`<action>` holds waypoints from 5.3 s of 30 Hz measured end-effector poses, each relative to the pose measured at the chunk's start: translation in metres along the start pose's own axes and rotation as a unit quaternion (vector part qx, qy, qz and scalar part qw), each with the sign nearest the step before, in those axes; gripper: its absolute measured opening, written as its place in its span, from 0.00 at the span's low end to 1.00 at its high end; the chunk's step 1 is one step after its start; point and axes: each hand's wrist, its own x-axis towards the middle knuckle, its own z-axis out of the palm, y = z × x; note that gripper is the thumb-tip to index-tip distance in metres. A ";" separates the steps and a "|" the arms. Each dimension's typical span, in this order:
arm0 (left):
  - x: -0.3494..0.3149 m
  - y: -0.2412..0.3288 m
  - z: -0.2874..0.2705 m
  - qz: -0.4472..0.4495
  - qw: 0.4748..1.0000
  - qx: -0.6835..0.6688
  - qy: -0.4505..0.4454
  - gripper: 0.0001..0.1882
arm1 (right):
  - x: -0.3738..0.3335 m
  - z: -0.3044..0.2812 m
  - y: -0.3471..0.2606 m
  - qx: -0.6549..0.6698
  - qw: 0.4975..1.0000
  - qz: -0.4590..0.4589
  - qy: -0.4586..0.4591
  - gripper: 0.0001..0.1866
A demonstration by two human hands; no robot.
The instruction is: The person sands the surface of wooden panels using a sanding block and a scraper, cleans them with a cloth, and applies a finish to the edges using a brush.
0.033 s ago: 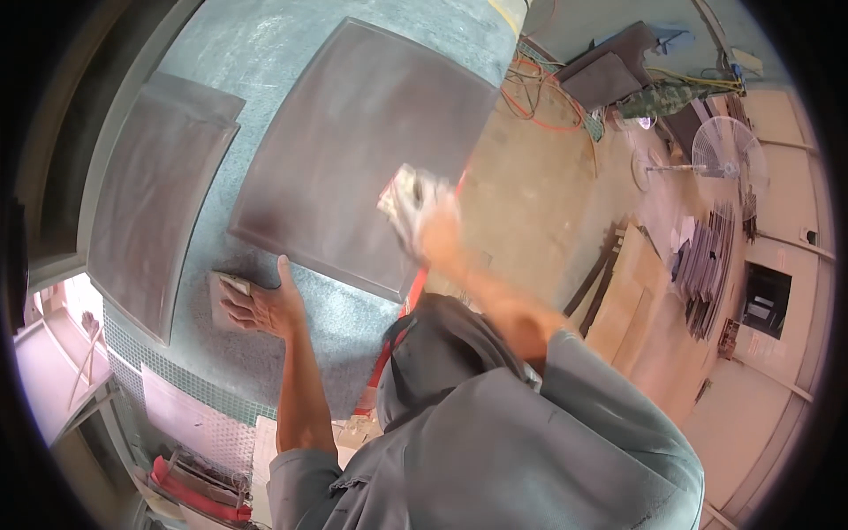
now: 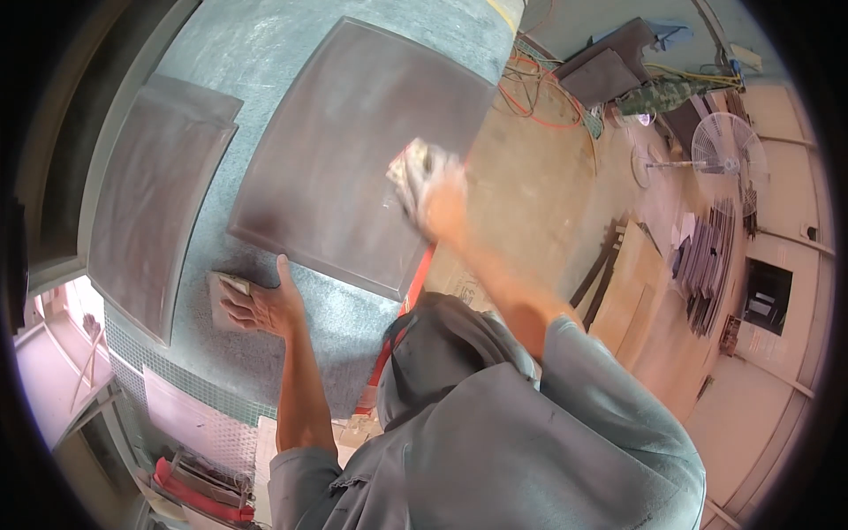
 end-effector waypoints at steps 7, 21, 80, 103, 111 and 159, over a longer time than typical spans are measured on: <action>0.003 0.006 -0.006 -0.005 1.000 0.003 -0.022 0.69 | -0.060 0.003 -0.044 0.041 0.998 0.034 -0.044 0.34; 0.001 0.007 -0.008 -0.015 1.000 -0.007 -0.012 0.67 | -0.068 -0.002 -0.059 0.044 0.997 -0.024 -0.063 0.36; 0.004 0.002 0.008 0.022 0.998 0.015 0.058 0.64 | -0.044 0.010 0.001 0.213 0.967 0.081 -0.116 0.31; 0.009 0.011 0.003 0.040 0.997 0.058 0.016 0.50 | 0.150 0.035 0.149 0.138 0.989 -0.034 -0.042 0.27; 0.016 0.082 -0.090 -0.033 0.986 -0.122 0.104 0.48 | 0.143 0.026 0.143 0.284 0.888 -0.343 -0.115 0.21; -0.121 0.213 -0.015 -0.444 0.893 0.072 0.014 0.42 | 0.268 0.136 -0.034 0.307 0.632 -0.682 -0.201 0.10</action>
